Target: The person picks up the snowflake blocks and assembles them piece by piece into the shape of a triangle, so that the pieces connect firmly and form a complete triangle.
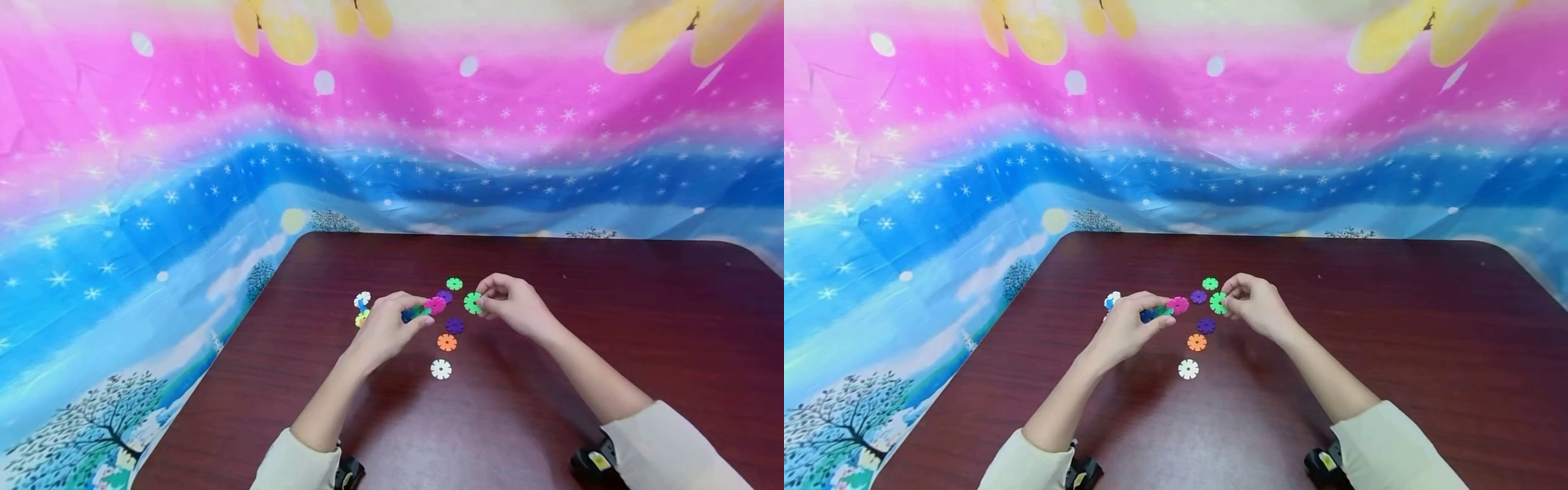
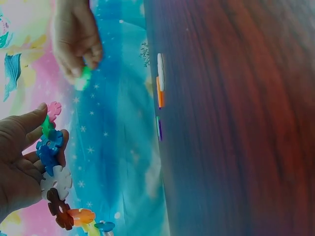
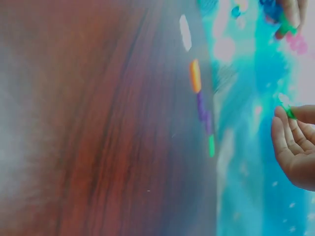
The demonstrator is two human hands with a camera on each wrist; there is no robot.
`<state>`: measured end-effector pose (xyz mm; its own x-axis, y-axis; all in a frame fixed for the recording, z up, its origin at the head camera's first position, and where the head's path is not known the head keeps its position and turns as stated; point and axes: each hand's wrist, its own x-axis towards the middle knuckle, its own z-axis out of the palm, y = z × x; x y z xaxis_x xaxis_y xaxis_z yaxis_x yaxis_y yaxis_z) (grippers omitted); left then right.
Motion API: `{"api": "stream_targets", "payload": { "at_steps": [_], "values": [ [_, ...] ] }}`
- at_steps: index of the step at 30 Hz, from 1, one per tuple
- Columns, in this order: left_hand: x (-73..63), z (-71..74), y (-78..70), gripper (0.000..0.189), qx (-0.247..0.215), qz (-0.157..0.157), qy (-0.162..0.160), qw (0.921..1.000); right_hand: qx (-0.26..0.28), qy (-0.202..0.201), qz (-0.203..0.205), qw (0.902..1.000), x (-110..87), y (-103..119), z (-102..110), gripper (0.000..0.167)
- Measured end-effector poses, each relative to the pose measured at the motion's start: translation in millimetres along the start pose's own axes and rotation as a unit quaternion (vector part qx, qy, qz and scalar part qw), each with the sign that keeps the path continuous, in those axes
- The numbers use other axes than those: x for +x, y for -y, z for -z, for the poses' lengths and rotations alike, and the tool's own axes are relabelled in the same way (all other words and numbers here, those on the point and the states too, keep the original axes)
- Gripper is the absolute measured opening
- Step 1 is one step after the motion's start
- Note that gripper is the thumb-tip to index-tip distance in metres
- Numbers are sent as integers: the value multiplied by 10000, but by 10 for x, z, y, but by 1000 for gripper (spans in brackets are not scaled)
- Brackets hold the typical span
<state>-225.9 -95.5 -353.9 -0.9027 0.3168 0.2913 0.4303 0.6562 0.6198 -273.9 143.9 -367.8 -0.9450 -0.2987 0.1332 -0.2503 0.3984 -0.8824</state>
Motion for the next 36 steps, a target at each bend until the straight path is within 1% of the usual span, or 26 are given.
{"api": "stream_targets", "payload": {
  "at_steps": [3,7,13,18,23,29,33,36],
  "values": [
    [5,-26,-20,33,13,-30,50,10000,600,-133,-12,9981,-132,125,1,17],
    [12,-65,-41,33,17,-62,85,9999,1364,-340,-48,9901,-261,225,-36,19],
    [15,-86,-64,33,26,-206,126,9997,1936,-659,-198,9787,-349,245,-115,13],
    [11,-87,-83,33,13,-374,212,9991,2186,-583,-391,9733,-363,229,-159,15],
    [11,-99,-87,35,53,-448,289,9986,2345,-477,-553,9694,-369,246,-177,17],
    [8,-110,-117,36,268,-646,288,9971,2300,-381,-665,9702,-373,272,-192,18],
    [0,-121,-144,36,441,-878,163,9950,2150,-351,-675,9736,-379,284,-222,17],
    [-9,-129,-151,37,597,-1173,12,9913,2079,-414,-595,9755,-381,294,-258,16]
  ]
}}
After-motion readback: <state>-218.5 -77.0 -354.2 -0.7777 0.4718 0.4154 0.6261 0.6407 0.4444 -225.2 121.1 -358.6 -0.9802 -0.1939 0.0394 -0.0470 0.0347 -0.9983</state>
